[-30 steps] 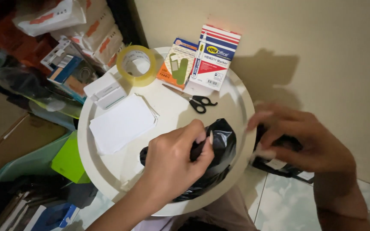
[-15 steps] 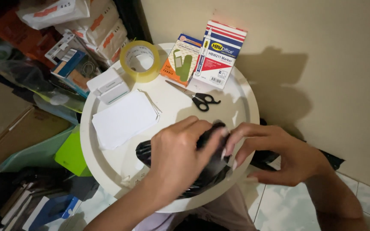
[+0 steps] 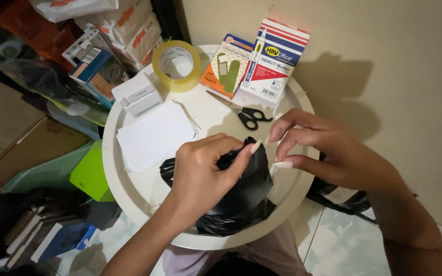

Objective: Sealing a black shipping bag with yellow tape and attaching a printed shipping label.

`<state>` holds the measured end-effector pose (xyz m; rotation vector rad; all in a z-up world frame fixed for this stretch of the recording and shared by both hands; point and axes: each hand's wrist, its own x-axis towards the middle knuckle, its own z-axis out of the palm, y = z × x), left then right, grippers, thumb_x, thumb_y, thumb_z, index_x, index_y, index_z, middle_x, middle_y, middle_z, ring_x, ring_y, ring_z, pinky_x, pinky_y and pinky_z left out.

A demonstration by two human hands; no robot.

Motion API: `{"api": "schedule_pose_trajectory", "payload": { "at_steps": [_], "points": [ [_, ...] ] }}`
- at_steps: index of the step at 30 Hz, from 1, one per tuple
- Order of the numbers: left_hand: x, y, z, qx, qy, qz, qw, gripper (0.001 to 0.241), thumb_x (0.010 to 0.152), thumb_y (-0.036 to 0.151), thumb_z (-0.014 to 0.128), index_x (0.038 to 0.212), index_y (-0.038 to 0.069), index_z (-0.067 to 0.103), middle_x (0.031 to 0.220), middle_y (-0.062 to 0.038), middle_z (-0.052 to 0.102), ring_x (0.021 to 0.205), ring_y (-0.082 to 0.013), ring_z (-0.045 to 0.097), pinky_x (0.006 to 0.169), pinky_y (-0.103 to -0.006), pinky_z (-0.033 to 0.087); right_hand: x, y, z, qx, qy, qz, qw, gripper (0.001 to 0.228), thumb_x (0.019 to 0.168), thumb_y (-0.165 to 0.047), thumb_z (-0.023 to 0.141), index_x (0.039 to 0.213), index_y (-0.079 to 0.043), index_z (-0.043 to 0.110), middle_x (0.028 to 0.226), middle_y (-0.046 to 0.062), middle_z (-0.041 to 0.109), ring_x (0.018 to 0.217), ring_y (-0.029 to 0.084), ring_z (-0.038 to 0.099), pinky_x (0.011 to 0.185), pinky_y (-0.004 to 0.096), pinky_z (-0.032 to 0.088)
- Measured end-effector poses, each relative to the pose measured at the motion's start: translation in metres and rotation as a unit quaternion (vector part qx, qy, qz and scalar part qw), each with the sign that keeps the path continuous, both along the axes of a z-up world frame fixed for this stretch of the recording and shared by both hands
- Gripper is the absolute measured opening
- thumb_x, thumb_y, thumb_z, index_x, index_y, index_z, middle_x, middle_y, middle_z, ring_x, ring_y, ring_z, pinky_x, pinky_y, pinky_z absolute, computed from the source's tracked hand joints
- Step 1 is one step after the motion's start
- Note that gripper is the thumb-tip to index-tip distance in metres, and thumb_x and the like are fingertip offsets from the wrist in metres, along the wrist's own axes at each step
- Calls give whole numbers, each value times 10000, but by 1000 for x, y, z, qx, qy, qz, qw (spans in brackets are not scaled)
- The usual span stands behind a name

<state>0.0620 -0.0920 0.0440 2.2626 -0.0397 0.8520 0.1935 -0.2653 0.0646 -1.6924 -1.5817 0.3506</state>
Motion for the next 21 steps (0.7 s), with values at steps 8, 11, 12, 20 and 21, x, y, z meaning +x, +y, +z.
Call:
{"api": "schedule_pose_trajectory", "payload": {
  "at_steps": [8, 11, 12, 20, 21],
  "points": [
    [0, 0, 2, 1, 15, 7, 1000, 192, 850, 205, 627, 710, 74, 626, 649, 16, 629, 450, -107, 494, 444, -248, 374, 2, 2, -9, 19, 3, 10, 1000, 109, 860, -186, 556, 838, -107, 628, 990, 63, 565, 937, 181, 579, 823, 302, 456],
    [1, 0, 2, -2, 13, 7, 1000, 186, 849, 200, 626, 719, 68, 635, 662, 10, 642, 458, -109, 515, 450, -247, 385, 1, 3, -12, 32, -26, 4, 999, 122, 867, -194, 545, 827, -115, 629, 985, 52, 570, 922, 181, 575, 826, 311, 450],
    [1, -1, 2, -4, 14, 9, 1000, 182, 849, 197, 625, 720, 69, 639, 659, 11, 642, 458, -107, 513, 451, -245, 383, 1, 3, -13, 34, -42, -4, 999, 128, 874, -194, 534, 827, -121, 628, 990, 43, 568, 921, 178, 566, 829, 312, 446],
    [1, 0, 0, -12, 26, 12, 1000, 175, 851, 196, 616, 719, 83, 632, 645, 28, 626, 461, -99, 509, 445, -242, 375, 1, 4, -37, 112, -84, -25, 990, 77, 802, -163, 663, 865, -149, 622, 1044, 48, 550, 1026, 200, 557, 1083, 469, 314],
    [2, 0, 0, -9, 27, 14, 999, 173, 852, 200, 613, 720, 90, 630, 645, 33, 625, 465, -102, 514, 447, -244, 376, 1, 6, -39, 134, -78, -24, 988, 129, 775, -178, 701, 867, -156, 613, 1042, 59, 557, 988, 181, 588, 1092, 480, 310]
  ]
}}
